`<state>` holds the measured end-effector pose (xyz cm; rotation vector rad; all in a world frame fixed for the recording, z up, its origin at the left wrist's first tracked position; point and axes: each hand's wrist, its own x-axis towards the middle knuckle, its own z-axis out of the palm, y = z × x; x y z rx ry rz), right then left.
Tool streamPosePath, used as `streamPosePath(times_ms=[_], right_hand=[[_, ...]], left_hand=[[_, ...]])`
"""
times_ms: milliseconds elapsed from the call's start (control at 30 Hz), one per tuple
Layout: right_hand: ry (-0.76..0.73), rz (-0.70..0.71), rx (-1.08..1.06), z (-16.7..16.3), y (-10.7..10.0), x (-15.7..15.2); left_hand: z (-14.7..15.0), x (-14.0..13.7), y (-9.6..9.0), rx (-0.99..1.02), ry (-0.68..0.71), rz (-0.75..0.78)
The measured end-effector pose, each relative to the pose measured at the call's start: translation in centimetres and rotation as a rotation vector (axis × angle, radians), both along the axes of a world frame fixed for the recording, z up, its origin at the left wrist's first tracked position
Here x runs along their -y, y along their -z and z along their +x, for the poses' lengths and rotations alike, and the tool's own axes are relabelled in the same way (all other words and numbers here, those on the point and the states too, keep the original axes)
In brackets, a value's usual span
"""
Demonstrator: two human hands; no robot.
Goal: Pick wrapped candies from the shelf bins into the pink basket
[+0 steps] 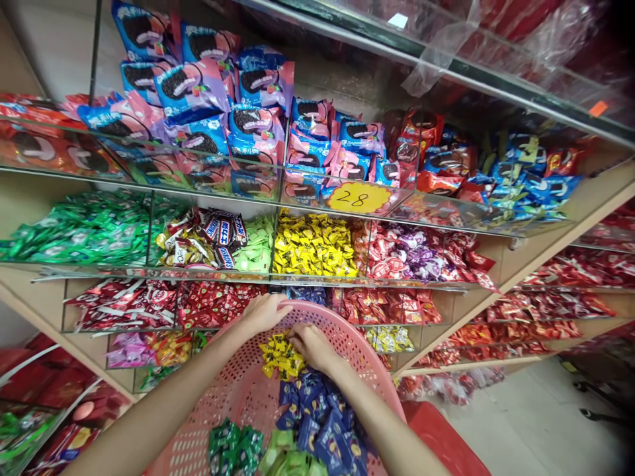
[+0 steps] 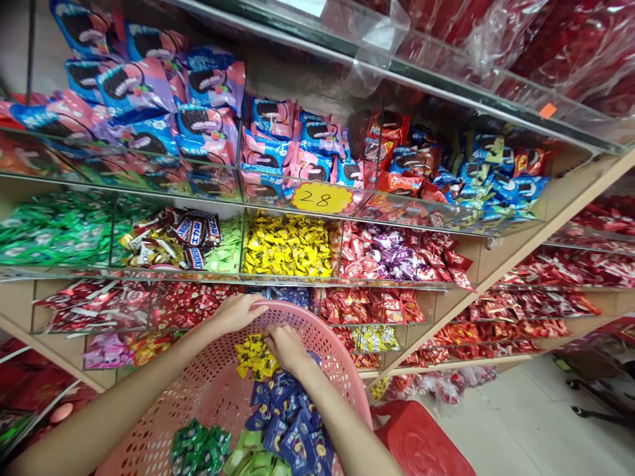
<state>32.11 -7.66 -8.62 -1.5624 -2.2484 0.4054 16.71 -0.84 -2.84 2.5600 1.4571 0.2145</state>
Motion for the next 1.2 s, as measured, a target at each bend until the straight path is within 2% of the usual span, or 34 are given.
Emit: streamPosePath(times_ms=[167,533,867,933,1033,1200], right_hand=[[0.086,0.055,-0.025,0.0,-0.2,-0.1],[0.274,0.228,-0.124,-0.5,-2.4,0.2],[0.284,0.372,-0.206,-1.1,-3.4,0.7],[0.241,0.444,-0.222,-1.4,-4.7,1.0],[0.191,0.591,-0.233,-1.2,-8.0,1.0],[0.278,0.754,-0.168,1.5,-14.5,-2.3]], left_hand=[[0.0,-0.1,0.2,0.006,-0.001,-0.001],[0.0,-0.3,0.3,0.032,-0.011,-0.028],[-0.1,-0.4,0.5,0.024,0.02,0.022],[-0.2,-0.4,0.5,0.03,0.008,0.02],[-0.3,-0.4,0.5,0.068,0.014,-0.006],[-0.4,-0.5,0.6,0.073,0.001,-0.009]])
